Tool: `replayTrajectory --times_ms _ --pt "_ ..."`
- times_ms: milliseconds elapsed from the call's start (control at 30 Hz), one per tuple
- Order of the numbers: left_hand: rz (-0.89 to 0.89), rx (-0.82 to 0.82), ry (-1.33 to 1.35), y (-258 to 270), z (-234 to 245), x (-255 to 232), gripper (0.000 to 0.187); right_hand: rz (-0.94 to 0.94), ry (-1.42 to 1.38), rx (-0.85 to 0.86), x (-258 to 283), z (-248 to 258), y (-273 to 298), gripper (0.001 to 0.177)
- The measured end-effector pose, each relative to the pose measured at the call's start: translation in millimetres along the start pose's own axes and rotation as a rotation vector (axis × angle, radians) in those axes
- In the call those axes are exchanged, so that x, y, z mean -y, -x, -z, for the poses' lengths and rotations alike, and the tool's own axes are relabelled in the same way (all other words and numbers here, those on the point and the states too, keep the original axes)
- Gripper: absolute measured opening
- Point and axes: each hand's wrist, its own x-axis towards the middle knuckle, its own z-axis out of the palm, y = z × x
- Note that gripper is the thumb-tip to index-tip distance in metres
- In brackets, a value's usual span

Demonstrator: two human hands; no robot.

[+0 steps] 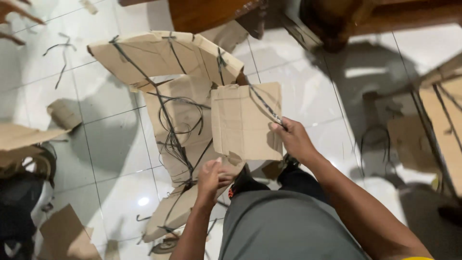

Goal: Wrapping a curved wooden furniture piece with cardboard and securing it with plastic straps

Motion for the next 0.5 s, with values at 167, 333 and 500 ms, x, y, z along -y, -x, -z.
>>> replayTrajectory --times_ms 167,333,500 --pt "-0.252 -0.365 -0.597 21 -49 -19 0.072 -0.061 0.086 0.133 39 16 -44 0.026" --pt "-0.455 -0.203 -0.607 -9 -110 -39 0.077 -0.077 0.135 0.200 -28 17 -112 0.025" --pt "-0.416 -0.010 -0.655 -22 -140 -84 0.110 -0.192 0.121 0.200 -48 -2 -129 0.018"
